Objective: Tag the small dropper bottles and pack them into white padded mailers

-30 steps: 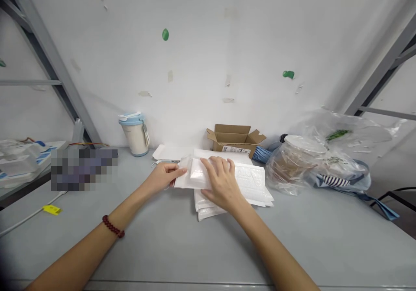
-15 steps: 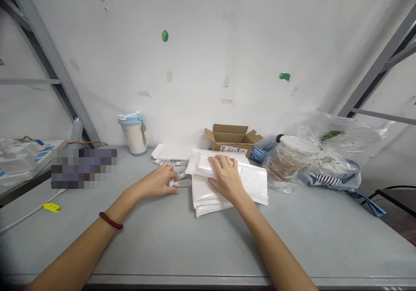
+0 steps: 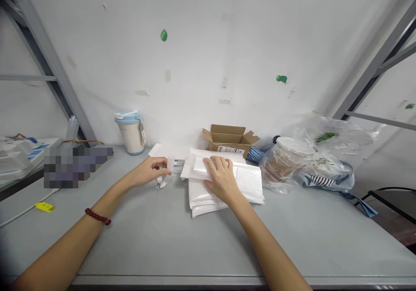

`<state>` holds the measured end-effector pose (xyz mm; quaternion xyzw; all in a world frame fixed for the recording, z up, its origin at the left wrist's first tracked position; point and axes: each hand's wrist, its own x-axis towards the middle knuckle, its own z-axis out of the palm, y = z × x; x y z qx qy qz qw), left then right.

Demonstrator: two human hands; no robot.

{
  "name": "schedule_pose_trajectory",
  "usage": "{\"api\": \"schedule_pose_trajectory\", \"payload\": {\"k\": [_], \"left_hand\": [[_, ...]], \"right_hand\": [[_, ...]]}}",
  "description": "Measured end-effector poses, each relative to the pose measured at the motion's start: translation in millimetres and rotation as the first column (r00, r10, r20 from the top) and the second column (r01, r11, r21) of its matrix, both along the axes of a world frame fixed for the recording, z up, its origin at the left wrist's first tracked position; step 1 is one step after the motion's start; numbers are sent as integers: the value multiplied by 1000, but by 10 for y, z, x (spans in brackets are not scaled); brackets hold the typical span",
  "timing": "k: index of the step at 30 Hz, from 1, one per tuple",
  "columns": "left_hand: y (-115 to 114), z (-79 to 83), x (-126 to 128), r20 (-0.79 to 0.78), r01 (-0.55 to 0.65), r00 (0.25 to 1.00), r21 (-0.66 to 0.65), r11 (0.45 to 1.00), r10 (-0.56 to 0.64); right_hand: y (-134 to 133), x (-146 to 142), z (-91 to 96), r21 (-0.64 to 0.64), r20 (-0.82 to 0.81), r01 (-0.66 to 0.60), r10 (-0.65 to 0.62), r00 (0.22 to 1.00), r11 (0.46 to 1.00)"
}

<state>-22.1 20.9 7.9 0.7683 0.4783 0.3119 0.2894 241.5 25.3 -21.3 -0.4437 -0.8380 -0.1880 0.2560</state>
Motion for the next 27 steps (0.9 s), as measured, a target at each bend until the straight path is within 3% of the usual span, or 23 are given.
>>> {"api": "schedule_pose_trajectory", "payload": {"k": [3, 7, 12, 14, 16, 18, 22, 25, 27], "left_hand": [[-10, -43, 65, 9, 24, 1000, 9, 1000, -24], [-33, -144, 247, -21, -30, 999, 140, 990, 34], [-92, -132, 406, 318, -28, 948, -1, 1000, 27], [-90, -93, 375, 369, -79, 926, -19, 997, 81], [-62, -82, 298, 289, -198, 938, 0, 980, 189], [-18, -125, 213, 111, -256, 961, -2, 967, 255], [49, -319, 147, -193, -141, 976, -206, 968, 102], [56, -401, 166, -207, -130, 974, -164, 978, 95], [43, -371, 167, -166, -116, 983, -198, 973, 84]], "right_hand": [[-2, -8, -8, 8, 22, -3, 3, 1000, 1000], [2, -26, -35, 38, 18, -34, 34, 999, 999], [-14, -51, -39, 42, 25, -68, 67, 997, 997], [-19, -44, -27, 35, 18, -45, 44, 999, 998], [-17, -29, -15, 32, 9, -13, 12, 1000, 999], [-9, -14, -11, 33, -5, 14, -13, 1000, 999], [7, -11, -33, 15, -25, 30, -30, 999, 999], [6, -23, -48, -3, -27, 13, -13, 1000, 1000], [1, -28, -47, -8, -23, 9, -9, 1000, 1000]]}}
